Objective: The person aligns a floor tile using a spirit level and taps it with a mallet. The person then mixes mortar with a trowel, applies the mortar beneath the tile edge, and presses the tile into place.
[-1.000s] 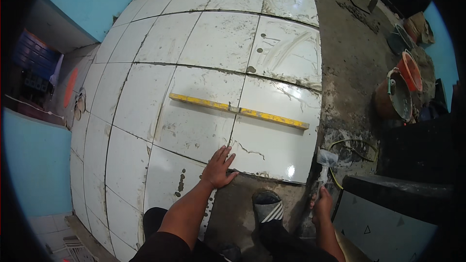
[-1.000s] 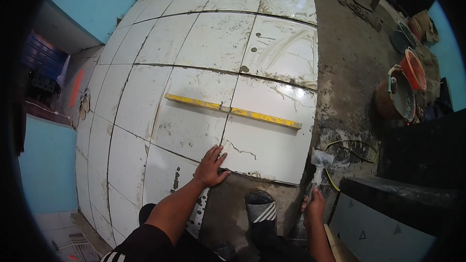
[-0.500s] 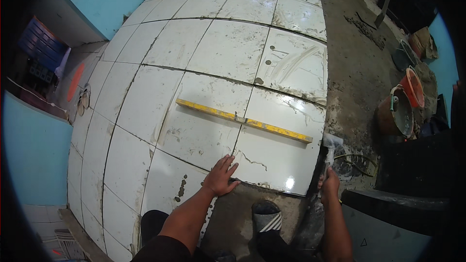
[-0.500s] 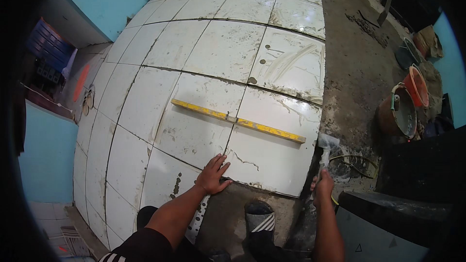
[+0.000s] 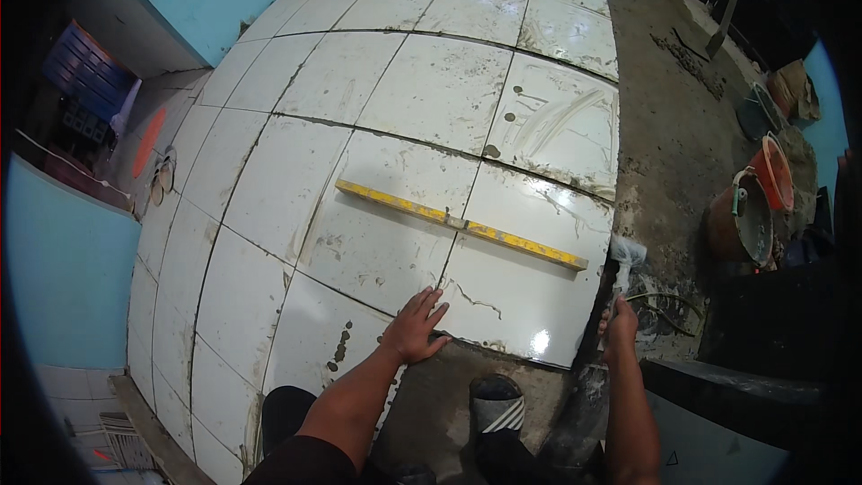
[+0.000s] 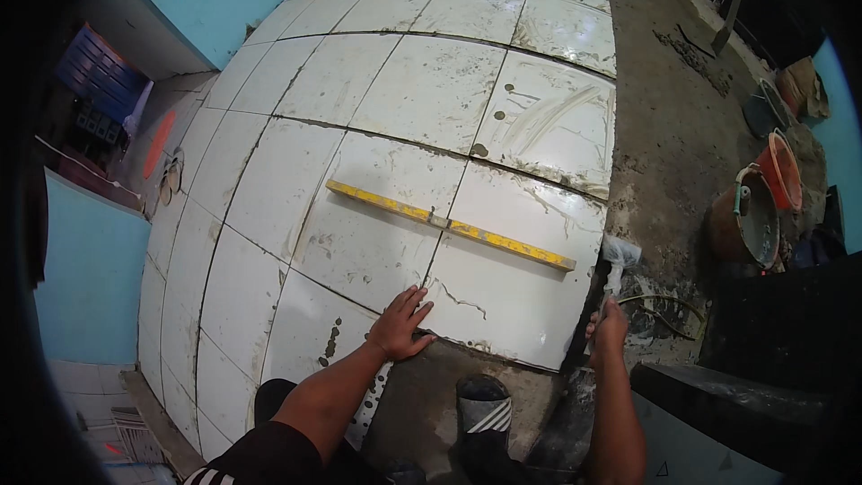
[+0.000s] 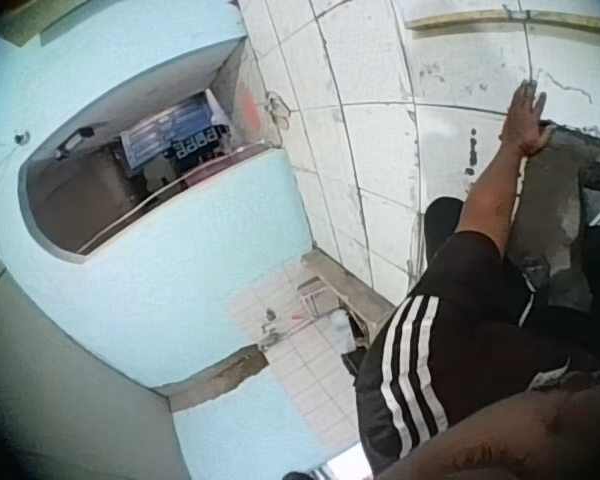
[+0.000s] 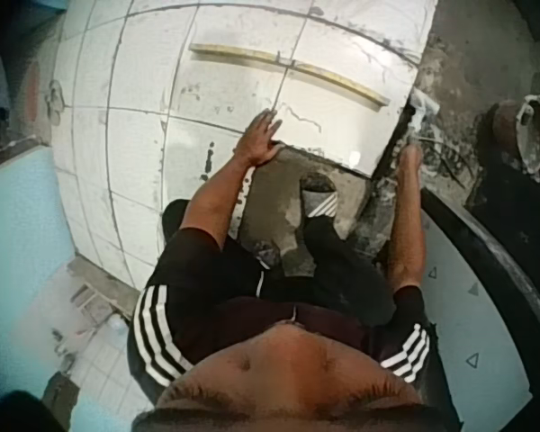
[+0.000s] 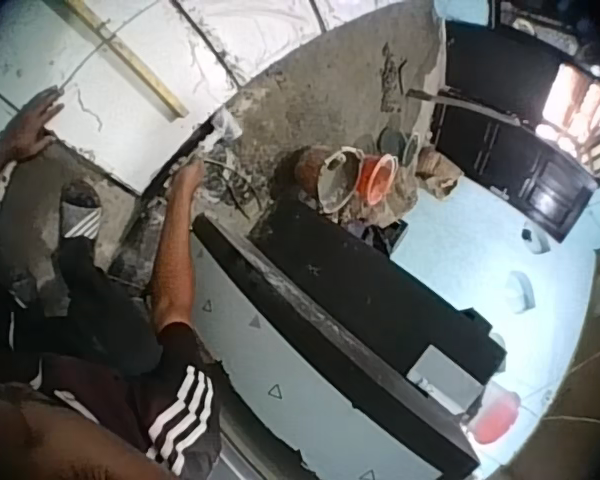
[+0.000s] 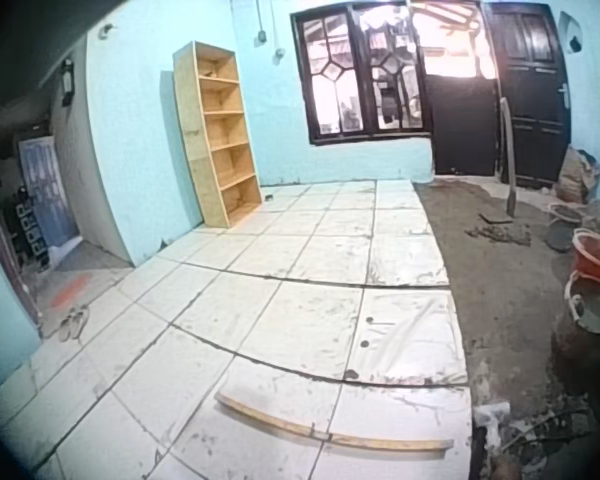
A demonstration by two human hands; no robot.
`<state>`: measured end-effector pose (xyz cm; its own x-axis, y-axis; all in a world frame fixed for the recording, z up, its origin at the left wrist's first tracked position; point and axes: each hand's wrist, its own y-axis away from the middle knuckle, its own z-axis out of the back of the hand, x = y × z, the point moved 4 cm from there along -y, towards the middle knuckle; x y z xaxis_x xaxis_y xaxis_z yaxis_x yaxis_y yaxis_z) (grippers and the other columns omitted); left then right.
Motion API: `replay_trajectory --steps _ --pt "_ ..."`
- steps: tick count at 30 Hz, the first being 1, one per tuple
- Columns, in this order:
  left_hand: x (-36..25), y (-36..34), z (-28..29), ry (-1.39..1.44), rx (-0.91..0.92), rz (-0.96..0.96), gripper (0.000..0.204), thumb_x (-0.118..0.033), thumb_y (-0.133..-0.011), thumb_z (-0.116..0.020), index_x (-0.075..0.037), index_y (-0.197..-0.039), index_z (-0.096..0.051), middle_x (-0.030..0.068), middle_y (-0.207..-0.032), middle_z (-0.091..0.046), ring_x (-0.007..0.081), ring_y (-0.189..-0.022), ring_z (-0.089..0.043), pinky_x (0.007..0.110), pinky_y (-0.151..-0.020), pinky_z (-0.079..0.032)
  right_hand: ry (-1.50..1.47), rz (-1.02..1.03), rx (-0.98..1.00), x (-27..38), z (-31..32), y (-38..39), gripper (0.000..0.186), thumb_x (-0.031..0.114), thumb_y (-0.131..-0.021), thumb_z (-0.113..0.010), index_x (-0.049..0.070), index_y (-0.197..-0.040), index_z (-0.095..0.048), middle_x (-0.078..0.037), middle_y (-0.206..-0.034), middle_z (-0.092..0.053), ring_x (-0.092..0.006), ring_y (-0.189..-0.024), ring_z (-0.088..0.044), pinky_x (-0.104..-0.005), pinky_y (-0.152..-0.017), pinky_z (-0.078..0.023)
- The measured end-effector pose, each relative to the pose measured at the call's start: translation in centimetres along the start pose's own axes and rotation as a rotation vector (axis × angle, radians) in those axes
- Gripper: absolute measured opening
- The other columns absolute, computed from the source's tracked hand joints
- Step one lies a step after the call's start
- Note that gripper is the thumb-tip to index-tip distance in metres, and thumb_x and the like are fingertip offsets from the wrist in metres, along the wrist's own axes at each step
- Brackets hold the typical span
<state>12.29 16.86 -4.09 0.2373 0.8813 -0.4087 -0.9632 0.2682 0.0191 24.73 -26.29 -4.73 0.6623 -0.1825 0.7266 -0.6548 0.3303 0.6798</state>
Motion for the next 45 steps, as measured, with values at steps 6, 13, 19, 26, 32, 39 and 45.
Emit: replay_trajectory --steps 6,13,19,26,32,39,45 --pt "-0.3 -0.6 -0.3 0.011 -0.021 -0.018 0.07 -0.048 -0.087 -0.074 -0.005 -0.14 -0.059 0.0207 -0.156 -0.042 0.0391 -0.148 -0.034 0.048 -0.122 -0.033 0.377 0.576 -0.038 3.5 -0.9 -0.9 0.034 0.03 -0.107 -0.052 0.002 -0.122 -0.065 -0.008 -0.083 -0.066 -0.0184 -0.065 -0.061 -0.0351 -0.064 -0.052" --pt "0.0 -0.2 0.1 0.0 -0.014 -0.002 0.07 -0.048 -0.087 -0.075 -0.005 -0.14 -0.06 0.0201 -0.156 -0.042 0.0385 -0.148 -0.035 0.048 -0.121 -0.034 0.929 0.847 0.184 10.7 -12.8 2.8 0.04 0.032 -0.104 -0.056 0.005 -0.133 -0.064 -0.023 -0.111 -0.073 -0.0381 -0.1 -0.071 -0.0446 -0.09 -0.054" --pt "-0.1 -0.3 0.1 0.016 -0.015 0.009 0.069 -0.048 -0.087 -0.074 -0.005 -0.139 -0.06 0.0203 -0.156 -0.043 0.0379 -0.148 -0.035 0.047 -0.121 -0.034 1.064 0.892 0.294 11.6 -19.5 2.4 0.042 0.036 -0.105 -0.054 0.01 -0.137 -0.062 -0.022 -0.109 -0.073 -0.0431 -0.103 -0.068 -0.0507 -0.09 -0.053" --pt "0.1 0.0 0.5 0.015 -0.022 0.005 0.07 -0.048 -0.088 -0.074 -0.004 -0.139 -0.059 0.0195 -0.156 -0.044 0.0377 -0.147 -0.037 0.047 -0.122 -0.032 1.214 0.821 0.318 11.6 -21.7 2.4 0.04 0.036 -0.105 -0.052 0.011 -0.134 -0.064 -0.022 -0.104 -0.073 -0.043 -0.1 -0.068 -0.0522 -0.087 -0.053" --pt "0.2 0.0 0.4 0.03 -0.034 -0.004 0.069 -0.047 -0.088 -0.074 -0.004 -0.139 -0.059 0.0194 -0.156 -0.044 0.0378 -0.148 -0.037 0.048 -0.123 -0.032 1.221 0.851 0.282 11.6 -21.5 2.0 0.04 0.035 -0.105 -0.052 0.011 -0.135 -0.064 -0.022 -0.104 -0.073 -0.0434 -0.1 -0.068 -0.0519 -0.088 -0.053" --pt "0.1 0.0 0.1 0.024 -0.028 0.004 0.069 -0.048 -0.088 -0.074 -0.004 -0.14 -0.059 0.0195 -0.156 -0.044 0.0374 -0.148 -0.036 0.047 -0.123 -0.032 1.229 0.824 0.261 12.8 -20.5 2.8 0.039 0.034 -0.104 -0.054 0.011 -0.133 -0.065 -0.023 -0.105 -0.073 -0.043 -0.101 -0.068 -0.0507 -0.088 -0.053" --pt "0.1 0.1 0.2 0.008 -0.014 0.01 0.071 -0.049 -0.087 -0.073 -0.005 -0.14 -0.059 0.0197 -0.156 -0.044 0.0375 -0.148 -0.036 0.047 -0.123 -0.032 0.893 0.783 0.172 11.0 -13.4 1.3 0.042 0.031 -0.104 -0.058 0.006 -0.138 -0.063 -0.025 -0.111 -0.073 -0.0388 -0.104 -0.072 -0.0419 -0.091 -0.054"
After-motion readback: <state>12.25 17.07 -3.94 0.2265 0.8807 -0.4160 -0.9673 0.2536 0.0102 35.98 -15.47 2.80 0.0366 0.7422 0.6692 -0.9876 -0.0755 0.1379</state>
